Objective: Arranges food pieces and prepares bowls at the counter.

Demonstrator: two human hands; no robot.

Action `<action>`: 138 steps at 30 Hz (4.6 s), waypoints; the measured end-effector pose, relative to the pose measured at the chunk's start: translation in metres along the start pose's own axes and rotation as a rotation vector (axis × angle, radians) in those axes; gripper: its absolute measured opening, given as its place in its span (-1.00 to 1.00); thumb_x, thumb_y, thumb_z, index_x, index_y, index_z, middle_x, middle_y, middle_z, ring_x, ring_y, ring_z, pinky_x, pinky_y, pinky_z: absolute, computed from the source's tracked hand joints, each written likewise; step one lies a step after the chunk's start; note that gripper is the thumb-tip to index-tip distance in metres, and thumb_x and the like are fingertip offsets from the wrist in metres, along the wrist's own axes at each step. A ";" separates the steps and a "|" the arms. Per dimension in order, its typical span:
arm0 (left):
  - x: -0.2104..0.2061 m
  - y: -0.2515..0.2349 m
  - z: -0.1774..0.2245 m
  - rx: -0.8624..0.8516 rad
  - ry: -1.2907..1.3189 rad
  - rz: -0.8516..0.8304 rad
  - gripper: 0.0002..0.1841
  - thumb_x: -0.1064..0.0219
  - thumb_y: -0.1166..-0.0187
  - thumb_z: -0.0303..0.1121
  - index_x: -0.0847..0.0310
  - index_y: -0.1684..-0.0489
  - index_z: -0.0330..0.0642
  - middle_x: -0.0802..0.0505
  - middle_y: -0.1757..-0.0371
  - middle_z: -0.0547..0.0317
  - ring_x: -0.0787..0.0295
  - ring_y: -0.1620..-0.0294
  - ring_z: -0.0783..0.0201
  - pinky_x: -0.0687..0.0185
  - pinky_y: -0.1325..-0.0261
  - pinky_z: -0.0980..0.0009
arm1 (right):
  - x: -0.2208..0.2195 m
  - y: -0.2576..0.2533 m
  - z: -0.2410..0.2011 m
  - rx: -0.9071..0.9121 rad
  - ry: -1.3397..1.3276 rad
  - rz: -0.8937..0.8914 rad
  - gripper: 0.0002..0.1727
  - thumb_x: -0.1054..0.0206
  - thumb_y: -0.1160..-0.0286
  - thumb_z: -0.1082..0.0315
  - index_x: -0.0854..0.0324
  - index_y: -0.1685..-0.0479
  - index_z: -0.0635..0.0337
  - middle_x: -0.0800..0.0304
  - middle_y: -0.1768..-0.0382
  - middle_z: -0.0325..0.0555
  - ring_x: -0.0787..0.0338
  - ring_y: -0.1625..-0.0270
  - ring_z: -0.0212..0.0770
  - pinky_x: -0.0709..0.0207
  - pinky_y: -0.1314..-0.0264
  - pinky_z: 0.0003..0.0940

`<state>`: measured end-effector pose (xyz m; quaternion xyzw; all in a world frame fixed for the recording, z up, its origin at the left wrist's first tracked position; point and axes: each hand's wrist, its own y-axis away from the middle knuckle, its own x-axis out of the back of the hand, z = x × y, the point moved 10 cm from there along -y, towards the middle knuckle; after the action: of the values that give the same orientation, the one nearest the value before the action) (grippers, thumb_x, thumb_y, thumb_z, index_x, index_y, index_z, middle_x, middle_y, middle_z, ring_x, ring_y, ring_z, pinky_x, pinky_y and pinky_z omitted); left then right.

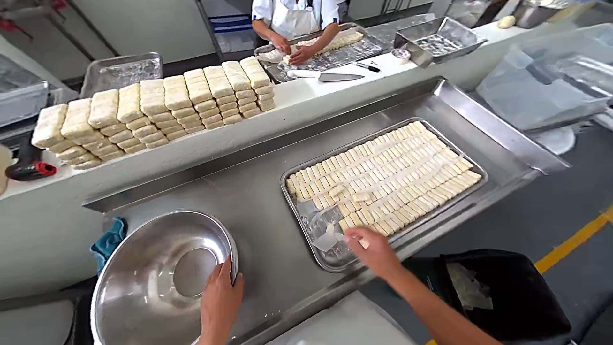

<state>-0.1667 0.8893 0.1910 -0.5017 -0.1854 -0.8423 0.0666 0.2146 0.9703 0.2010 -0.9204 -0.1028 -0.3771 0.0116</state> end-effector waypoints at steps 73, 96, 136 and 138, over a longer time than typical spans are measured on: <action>-0.011 0.118 0.056 -0.421 0.432 -0.125 -0.76 -0.37 -0.55 -0.43 -0.82 -0.06 -0.35 -0.93 0.10 0.01 -0.90 0.03 0.22 -0.80 -0.18 0.25 | 0.006 -0.089 0.012 0.021 0.122 -0.082 -0.65 -0.37 -0.59 0.38 -0.70 -0.31 0.24 -0.74 -0.29 0.18 -0.74 -0.34 0.16 -0.57 -0.43 0.18; -0.145 -0.074 0.356 -0.316 0.186 -0.407 -0.41 -0.42 -0.62 -0.11 -0.50 -0.58 -0.19 -0.80 -0.29 -0.11 -0.77 -0.29 -0.09 -0.63 -0.34 -0.22 | 0.188 -0.165 0.023 0.480 -0.324 0.048 -0.79 -0.17 -0.58 0.53 -0.72 0.05 0.37 -0.77 0.03 0.02 -0.78 0.07 -0.31 -0.72 -0.01 -0.42; -0.132 -0.033 0.306 0.193 1.609 -0.243 -0.49 0.25 -0.89 -0.02 -0.66 0.09 -0.04 -0.88 0.28 0.32 -0.85 0.18 0.47 -0.82 0.08 0.46 | 0.053 -0.080 -0.058 0.629 0.118 -0.192 -0.81 -0.45 -0.37 0.43 -0.81 0.05 0.16 -0.80 -0.11 -0.05 -0.68 -0.38 -0.01 -0.30 -0.62 0.18; -0.147 -0.040 0.277 0.289 1.554 -0.163 -0.67 0.19 -0.88 -0.34 -0.54 -0.04 -0.26 -0.84 0.30 0.19 -0.83 0.23 0.41 -0.81 0.09 0.44 | 0.031 -0.067 -0.031 0.541 0.051 -0.473 -0.51 -0.48 -0.40 0.39 -0.65 -0.38 0.22 -0.57 -0.54 0.07 -0.33 -0.75 0.09 0.08 -0.82 0.30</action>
<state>0.1200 1.0205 0.1717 0.2586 -0.2296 -0.9210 0.1796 0.2010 1.0384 0.2412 -0.8249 -0.4089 -0.3515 0.1695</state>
